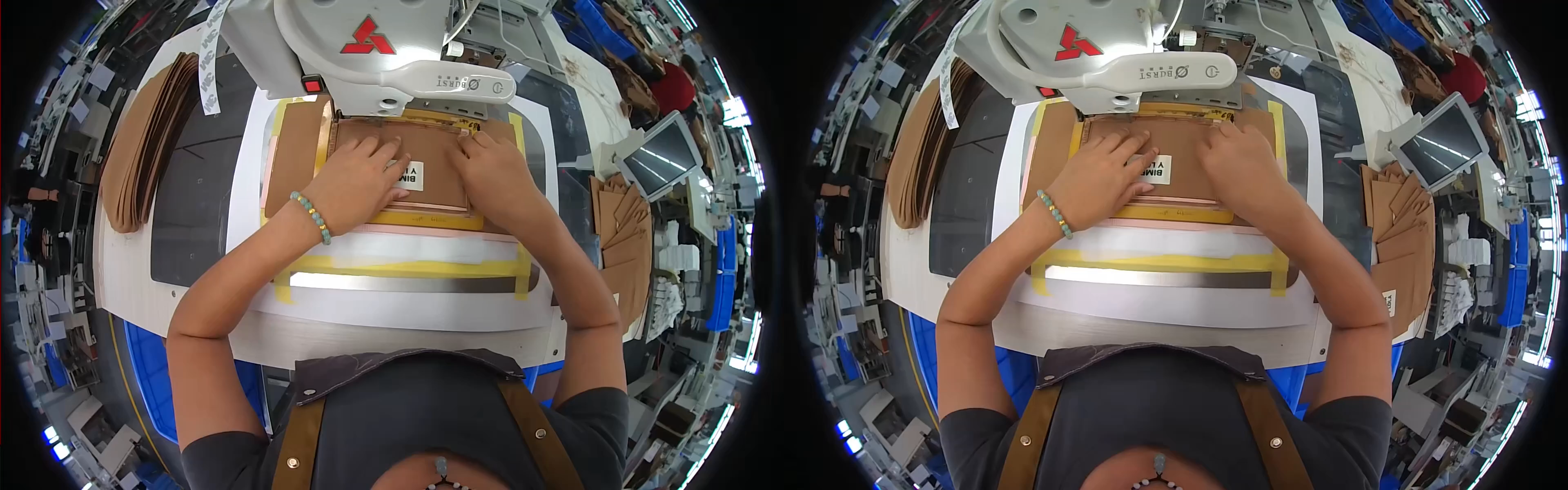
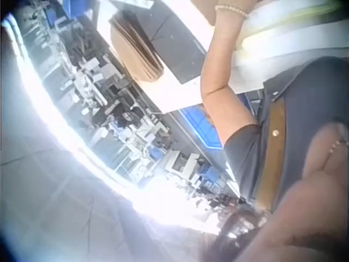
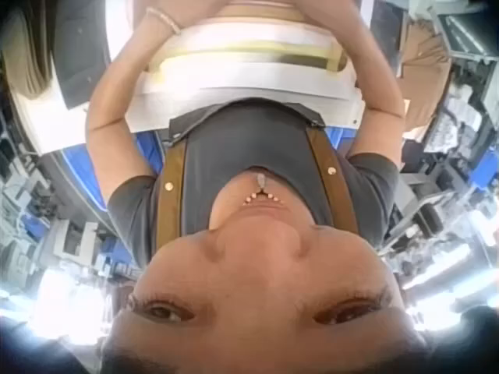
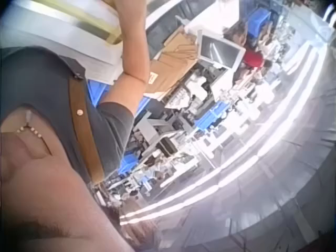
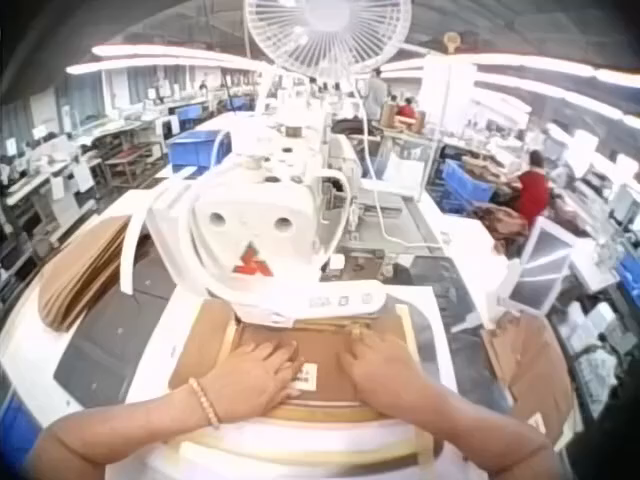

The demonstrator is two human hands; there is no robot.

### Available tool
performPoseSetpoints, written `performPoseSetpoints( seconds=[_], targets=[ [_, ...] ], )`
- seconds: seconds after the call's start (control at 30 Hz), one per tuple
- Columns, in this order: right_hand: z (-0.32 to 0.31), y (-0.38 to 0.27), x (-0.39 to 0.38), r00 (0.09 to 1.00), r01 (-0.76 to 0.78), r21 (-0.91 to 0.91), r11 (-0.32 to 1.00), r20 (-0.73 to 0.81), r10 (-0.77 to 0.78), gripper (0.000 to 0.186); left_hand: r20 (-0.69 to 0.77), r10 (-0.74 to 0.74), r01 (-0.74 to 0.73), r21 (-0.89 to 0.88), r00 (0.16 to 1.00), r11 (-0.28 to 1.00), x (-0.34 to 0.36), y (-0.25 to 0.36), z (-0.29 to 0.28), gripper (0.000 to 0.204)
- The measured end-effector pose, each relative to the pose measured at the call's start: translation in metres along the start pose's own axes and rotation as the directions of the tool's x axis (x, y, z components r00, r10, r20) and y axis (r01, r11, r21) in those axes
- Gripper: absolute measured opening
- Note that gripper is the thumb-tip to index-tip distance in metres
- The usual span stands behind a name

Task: Positioning leather patches on a template and using an automated sewing machine to stitch them.

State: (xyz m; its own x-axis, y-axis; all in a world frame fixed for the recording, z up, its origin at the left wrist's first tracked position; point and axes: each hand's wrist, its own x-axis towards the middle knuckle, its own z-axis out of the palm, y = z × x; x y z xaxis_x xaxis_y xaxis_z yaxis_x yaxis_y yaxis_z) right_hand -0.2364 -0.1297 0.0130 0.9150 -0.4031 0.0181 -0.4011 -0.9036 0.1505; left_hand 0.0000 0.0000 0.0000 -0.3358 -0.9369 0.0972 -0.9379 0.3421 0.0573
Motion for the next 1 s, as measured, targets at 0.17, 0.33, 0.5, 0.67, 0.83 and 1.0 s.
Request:
performPoseSetpoints(
  seconds=[0.17,0.33,0.5,0.67,0.83,1.0],
  targets=[
    [0.008,0.003,0.003,0.960,0.099,-0.012,0.995,-0.263,-0.099,0.024,-0.060,0.017,-0.020,-0.042,0.998,0.999,0.008,0.007,0.008,0.049],
    [0.013,-0.003,0.012,0.942,0.126,-0.038,0.991,-0.309,-0.132,0.023,-0.074,0.047,-0.052,-0.065,0.996,0.997,0.011,0.005,0.016,0.045],
    [0.015,-0.008,0.018,0.949,0.130,-0.068,0.989,-0.281,-0.144,0.024,-0.083,0.046,-0.054,-0.095,0.995,0.994,0.015,0.006,0.020,0.043],
    [0.016,-0.013,0.026,0.975,0.107,-0.018,0.994,-0.196,-0.109,0.040,-0.149,0.070,-0.085,-0.101,0.986,0.991,0.015,0.000,0.027,0.041],
    [0.019,-0.017,0.035,0.955,0.142,-0.055,0.988,-0.255,-0.152,0.037,-0.140,0.045,-0.062,-0.122,0.989,0.991,0.013,-0.004,0.027,0.040],
    [0.024,-0.031,0.044,0.971,0.120,-0.069,0.990,-0.199,-0.132,0.043,-0.153,0.017,-0.038,-0.138,0.988,0.990,0.008,-0.010,0.031,0.040]
  ],
)
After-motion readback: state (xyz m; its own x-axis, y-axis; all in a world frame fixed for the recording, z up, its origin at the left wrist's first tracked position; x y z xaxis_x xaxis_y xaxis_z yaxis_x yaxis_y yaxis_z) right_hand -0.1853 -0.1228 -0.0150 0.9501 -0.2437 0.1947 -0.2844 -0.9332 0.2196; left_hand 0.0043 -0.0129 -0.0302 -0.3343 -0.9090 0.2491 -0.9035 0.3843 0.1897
